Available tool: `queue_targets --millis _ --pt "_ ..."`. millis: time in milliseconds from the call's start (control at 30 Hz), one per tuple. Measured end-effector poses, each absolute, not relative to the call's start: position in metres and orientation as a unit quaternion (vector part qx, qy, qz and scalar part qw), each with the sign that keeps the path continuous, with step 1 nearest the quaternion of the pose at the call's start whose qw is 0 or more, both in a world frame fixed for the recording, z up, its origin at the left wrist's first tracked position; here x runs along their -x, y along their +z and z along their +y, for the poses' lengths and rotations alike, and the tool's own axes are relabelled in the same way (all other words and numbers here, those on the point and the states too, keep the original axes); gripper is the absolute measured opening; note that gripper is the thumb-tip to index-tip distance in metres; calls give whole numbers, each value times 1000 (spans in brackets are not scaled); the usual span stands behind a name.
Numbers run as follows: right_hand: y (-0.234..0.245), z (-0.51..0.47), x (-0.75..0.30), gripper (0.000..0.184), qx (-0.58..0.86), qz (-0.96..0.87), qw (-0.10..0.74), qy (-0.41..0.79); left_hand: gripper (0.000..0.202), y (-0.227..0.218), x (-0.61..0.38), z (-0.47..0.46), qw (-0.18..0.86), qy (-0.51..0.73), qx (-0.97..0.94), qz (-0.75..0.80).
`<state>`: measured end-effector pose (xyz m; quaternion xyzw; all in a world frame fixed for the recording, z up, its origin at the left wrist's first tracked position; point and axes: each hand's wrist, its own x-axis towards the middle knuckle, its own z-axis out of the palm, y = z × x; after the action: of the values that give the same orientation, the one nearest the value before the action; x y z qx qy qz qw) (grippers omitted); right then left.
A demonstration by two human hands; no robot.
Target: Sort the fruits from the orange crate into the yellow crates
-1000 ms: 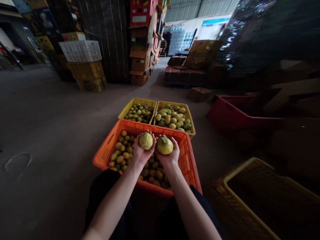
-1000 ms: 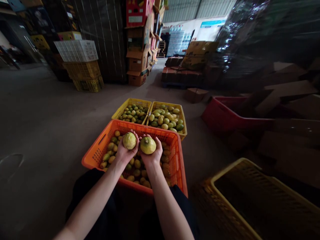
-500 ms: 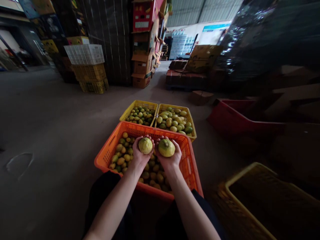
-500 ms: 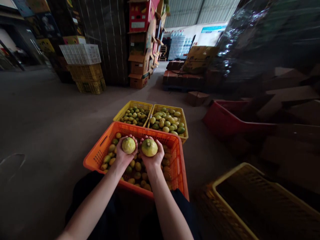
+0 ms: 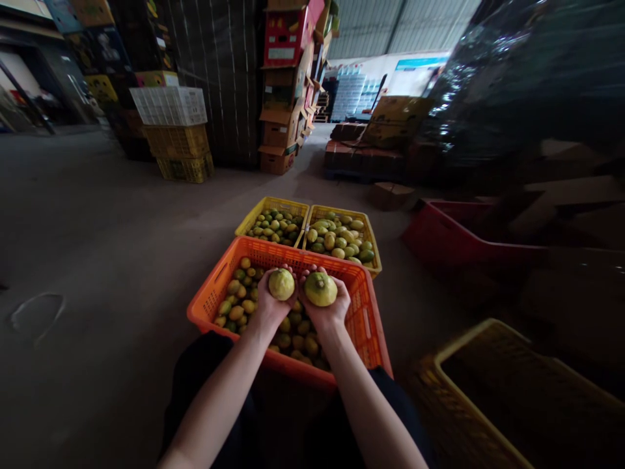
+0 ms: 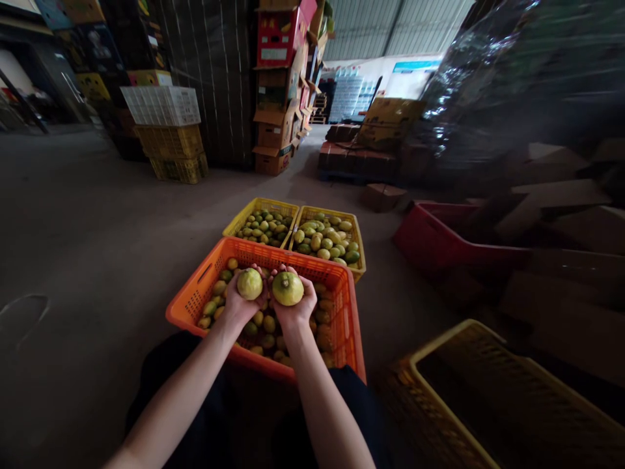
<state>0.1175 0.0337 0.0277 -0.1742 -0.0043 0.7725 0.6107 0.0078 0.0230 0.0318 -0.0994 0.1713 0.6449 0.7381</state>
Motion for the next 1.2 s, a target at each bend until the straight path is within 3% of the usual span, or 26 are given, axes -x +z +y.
queue_targets --millis 300,600,800,1200 --pt "3 48 -121 25 282 75 605 741 25 24 7 22 703 657 113 248" --pt "4 52 -119 17 251 41 617 744 15 24 12 21 694 652 91 291" --pt "4 47 -119 13 347 45 567 746 22 26 17 19 675 665 130 292" --pt "-9 46 -125 17 424 34 490 761 10 36 12 21 680 673 108 271"
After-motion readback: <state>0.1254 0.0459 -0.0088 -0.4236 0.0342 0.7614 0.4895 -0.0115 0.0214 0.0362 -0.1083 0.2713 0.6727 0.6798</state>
